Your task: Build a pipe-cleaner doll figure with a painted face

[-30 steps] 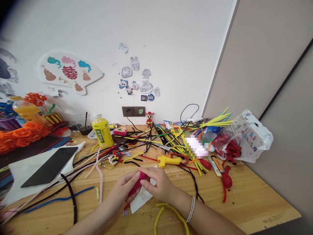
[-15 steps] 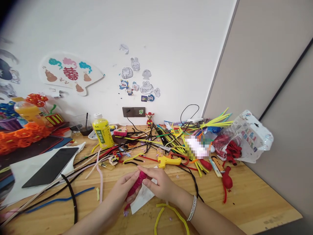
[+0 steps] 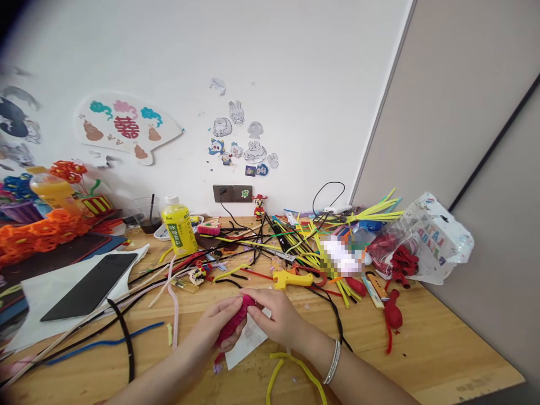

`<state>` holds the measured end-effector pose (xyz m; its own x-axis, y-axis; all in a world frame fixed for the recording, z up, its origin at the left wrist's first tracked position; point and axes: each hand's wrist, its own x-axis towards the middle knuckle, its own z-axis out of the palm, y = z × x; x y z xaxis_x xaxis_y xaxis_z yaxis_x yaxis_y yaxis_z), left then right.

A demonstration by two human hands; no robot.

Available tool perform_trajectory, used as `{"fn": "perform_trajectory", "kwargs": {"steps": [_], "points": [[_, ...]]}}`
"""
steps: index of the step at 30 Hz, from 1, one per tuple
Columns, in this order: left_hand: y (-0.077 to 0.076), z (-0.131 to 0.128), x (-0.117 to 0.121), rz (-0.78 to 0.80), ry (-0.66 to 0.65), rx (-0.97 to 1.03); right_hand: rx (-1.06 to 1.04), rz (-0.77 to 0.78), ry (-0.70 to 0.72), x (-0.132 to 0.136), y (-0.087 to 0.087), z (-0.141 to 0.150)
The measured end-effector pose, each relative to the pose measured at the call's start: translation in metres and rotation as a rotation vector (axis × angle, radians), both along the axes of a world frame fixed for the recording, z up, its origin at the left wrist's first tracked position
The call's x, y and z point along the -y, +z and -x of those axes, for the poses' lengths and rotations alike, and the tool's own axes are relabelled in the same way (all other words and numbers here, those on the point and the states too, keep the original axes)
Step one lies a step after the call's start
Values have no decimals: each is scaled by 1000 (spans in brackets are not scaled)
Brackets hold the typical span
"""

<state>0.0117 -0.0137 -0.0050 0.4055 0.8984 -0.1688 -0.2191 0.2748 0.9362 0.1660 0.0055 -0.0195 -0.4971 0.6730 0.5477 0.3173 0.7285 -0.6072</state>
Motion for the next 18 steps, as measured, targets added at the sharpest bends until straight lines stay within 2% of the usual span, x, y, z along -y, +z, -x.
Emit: {"fn": "perform_trajectory", "kwargs": {"steps": [13,18], "points": [[-3,-4,1,-36,92,-81,-29,66,-19,4,0,4],[-2,-3,2,-36,70,-83,-19,84,20,4,0,1]]}}
